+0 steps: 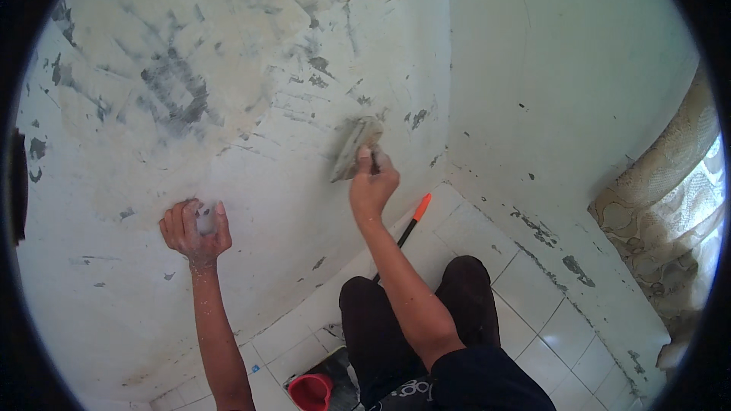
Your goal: The person patches a damaged area on a white wall by applying plaster compound with a putty knife, then sands the area smooth with sandpaper.
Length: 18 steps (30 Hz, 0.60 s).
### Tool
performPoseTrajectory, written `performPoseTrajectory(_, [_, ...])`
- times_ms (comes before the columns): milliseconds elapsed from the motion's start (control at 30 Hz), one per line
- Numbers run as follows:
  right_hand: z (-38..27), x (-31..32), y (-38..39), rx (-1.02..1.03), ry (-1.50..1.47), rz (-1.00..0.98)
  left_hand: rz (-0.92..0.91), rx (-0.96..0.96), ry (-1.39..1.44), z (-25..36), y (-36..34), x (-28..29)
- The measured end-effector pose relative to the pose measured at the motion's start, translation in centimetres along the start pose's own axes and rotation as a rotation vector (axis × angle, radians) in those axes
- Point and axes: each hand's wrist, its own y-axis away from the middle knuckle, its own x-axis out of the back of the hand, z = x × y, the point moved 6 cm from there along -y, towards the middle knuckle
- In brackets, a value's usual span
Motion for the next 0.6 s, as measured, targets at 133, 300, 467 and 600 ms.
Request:
performPoseTrajectory(133, [-2.6, -1.3, 3.1, -0.143, -0.179, -0.267, -0.007, -0.007, -0.017, -0.9, 0.6, 0.3])
performPoseTrajectory(300, [-0.3, 2.0, -2.4, -0.217, -0.264, -0.015, -0.007, -0.003, -0.028, -0.6, 0.3, 0.1])
performPoseTrajectory(467, [-1.2, 0.8, -5.1, -0.134, 0.033, 0.108, -0.025, 0.013, -0.017, -0.5, 0.4, 0.1])
performPoseTrajectory(600, [-3.7, -0.7, -4.0, 0.019, 0.108, 0.107, -0.009, 0.008, -0.016, -0.2, 0.5, 0.1])
